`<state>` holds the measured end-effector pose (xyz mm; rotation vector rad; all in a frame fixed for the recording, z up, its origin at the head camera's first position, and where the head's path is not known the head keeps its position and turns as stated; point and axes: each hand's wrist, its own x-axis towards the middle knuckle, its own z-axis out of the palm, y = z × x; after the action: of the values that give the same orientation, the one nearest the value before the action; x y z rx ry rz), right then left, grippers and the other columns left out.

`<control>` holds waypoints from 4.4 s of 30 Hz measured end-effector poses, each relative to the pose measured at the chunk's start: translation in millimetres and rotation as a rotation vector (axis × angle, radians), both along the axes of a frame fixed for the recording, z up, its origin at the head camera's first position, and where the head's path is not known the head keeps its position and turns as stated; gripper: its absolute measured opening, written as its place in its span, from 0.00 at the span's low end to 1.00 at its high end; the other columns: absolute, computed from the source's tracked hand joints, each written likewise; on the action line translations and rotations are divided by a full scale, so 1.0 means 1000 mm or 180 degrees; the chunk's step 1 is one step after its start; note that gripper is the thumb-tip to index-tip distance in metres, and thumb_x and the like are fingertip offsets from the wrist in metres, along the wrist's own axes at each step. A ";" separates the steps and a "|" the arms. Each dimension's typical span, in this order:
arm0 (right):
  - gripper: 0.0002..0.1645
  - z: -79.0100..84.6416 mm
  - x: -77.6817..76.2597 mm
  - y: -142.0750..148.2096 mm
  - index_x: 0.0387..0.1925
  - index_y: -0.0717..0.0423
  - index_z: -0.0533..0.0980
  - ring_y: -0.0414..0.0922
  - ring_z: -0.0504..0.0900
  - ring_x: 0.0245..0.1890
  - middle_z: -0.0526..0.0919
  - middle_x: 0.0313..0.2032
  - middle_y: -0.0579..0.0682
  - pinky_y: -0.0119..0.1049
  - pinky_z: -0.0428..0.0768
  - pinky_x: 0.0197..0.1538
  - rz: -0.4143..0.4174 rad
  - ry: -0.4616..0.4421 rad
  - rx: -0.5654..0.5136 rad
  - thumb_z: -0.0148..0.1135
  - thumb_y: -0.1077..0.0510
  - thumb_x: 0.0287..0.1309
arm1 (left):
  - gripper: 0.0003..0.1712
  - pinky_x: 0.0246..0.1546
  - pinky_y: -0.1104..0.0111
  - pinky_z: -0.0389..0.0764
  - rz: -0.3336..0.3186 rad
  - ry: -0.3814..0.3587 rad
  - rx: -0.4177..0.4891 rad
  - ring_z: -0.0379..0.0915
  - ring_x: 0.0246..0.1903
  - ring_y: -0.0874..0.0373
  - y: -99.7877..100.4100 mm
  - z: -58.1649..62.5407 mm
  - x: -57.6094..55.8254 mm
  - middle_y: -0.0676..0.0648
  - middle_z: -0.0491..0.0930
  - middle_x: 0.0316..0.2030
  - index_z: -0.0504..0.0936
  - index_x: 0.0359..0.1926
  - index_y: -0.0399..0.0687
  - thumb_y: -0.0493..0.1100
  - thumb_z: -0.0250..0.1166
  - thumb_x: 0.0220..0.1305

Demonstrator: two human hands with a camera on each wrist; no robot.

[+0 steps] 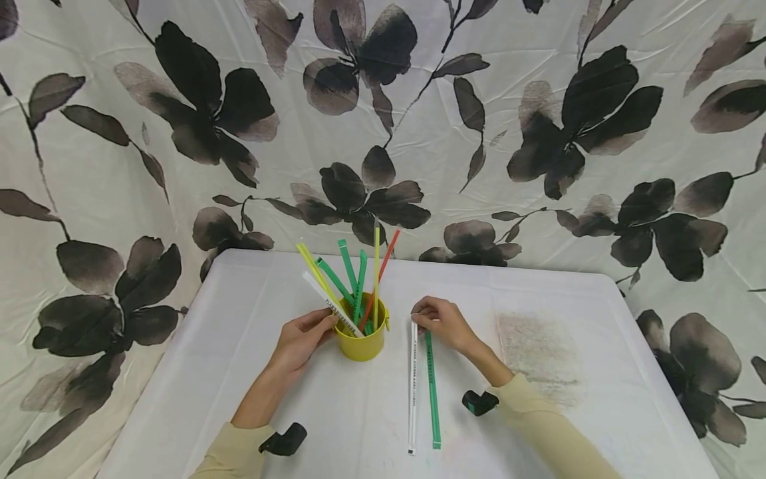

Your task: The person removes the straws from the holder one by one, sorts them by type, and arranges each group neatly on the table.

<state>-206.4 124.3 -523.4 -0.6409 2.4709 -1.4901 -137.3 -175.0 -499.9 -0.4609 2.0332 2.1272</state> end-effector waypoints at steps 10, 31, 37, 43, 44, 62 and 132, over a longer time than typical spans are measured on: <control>0.07 -0.014 -0.007 -0.011 0.45 0.67 0.80 0.44 0.84 0.32 0.86 0.37 0.54 0.32 0.87 0.33 -0.0010 0.0102 0.0239 0.64 0.67 0.68 | 0.25 0.54 0.72 0.84 0.0025 0.0052 0.0025 0.81 0.49 0.60 0.002 0.003 0.001 0.36 0.76 0.63 0.77 0.66 0.32 0.40 0.65 0.72; 0.09 -0.016 -0.010 -0.013 0.47 0.66 0.81 0.44 0.79 0.35 0.84 0.43 0.55 0.37 0.84 0.40 -0.0294 0.0449 0.0712 0.65 0.67 0.66 | 0.26 0.54 0.73 0.84 0.0027 0.0056 0.0021 0.81 0.50 0.59 0.003 0.002 0.001 0.35 0.75 0.63 0.76 0.66 0.32 0.40 0.66 0.72; 0.09 -0.004 -0.013 -0.008 0.47 0.68 0.81 0.49 0.84 0.38 0.85 0.40 0.56 0.43 0.87 0.45 -0.0298 0.0583 0.0501 0.65 0.67 0.67 | 0.25 0.56 0.71 0.84 0.0032 0.0033 0.0014 0.81 0.51 0.59 0.004 0.001 0.000 0.36 0.75 0.63 0.77 0.66 0.33 0.40 0.65 0.72; 0.09 0.018 -0.015 -0.006 0.45 0.67 0.81 0.51 0.86 0.38 0.86 0.39 0.57 0.44 0.88 0.45 -0.0341 0.0828 0.0376 0.66 0.65 0.67 | 0.25 0.57 0.71 0.83 0.0025 0.0015 -0.0028 0.81 0.52 0.59 0.003 0.001 0.001 0.37 0.75 0.64 0.76 0.66 0.34 0.41 0.65 0.73; 0.09 0.022 -0.014 -0.006 0.45 0.67 0.81 0.52 0.86 0.38 0.86 0.38 0.57 0.44 0.89 0.45 -0.0346 0.0866 0.0350 0.66 0.65 0.66 | 0.25 0.57 0.71 0.83 0.0018 0.0014 -0.0035 0.81 0.52 0.58 0.003 0.001 0.001 0.37 0.75 0.64 0.76 0.66 0.34 0.41 0.65 0.73; 0.10 0.077 0.007 -0.028 0.48 0.62 0.81 0.47 0.87 0.38 0.88 0.39 0.53 0.40 0.90 0.43 -0.0184 0.1117 -0.0009 0.65 0.62 0.69 | 0.24 0.55 0.73 0.83 0.0016 0.0004 0.0012 0.80 0.52 0.59 0.005 0.001 0.002 0.37 0.74 0.65 0.76 0.67 0.34 0.40 0.64 0.73; 0.06 0.073 0.025 -0.106 0.42 0.65 0.81 0.48 0.89 0.36 0.88 0.35 0.55 0.28 0.88 0.41 -0.0767 0.1334 -0.0421 0.65 0.66 0.66 | 0.28 0.58 0.72 0.82 -0.0019 0.0028 -0.0069 0.80 0.53 0.60 0.007 0.005 0.005 0.36 0.73 0.65 0.74 0.68 0.34 0.43 0.64 0.74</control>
<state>-181.6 18.4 -450.4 -0.7699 2.8641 -1.7747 -131.9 -168.4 -495.0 -0.4488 2.0618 2.1094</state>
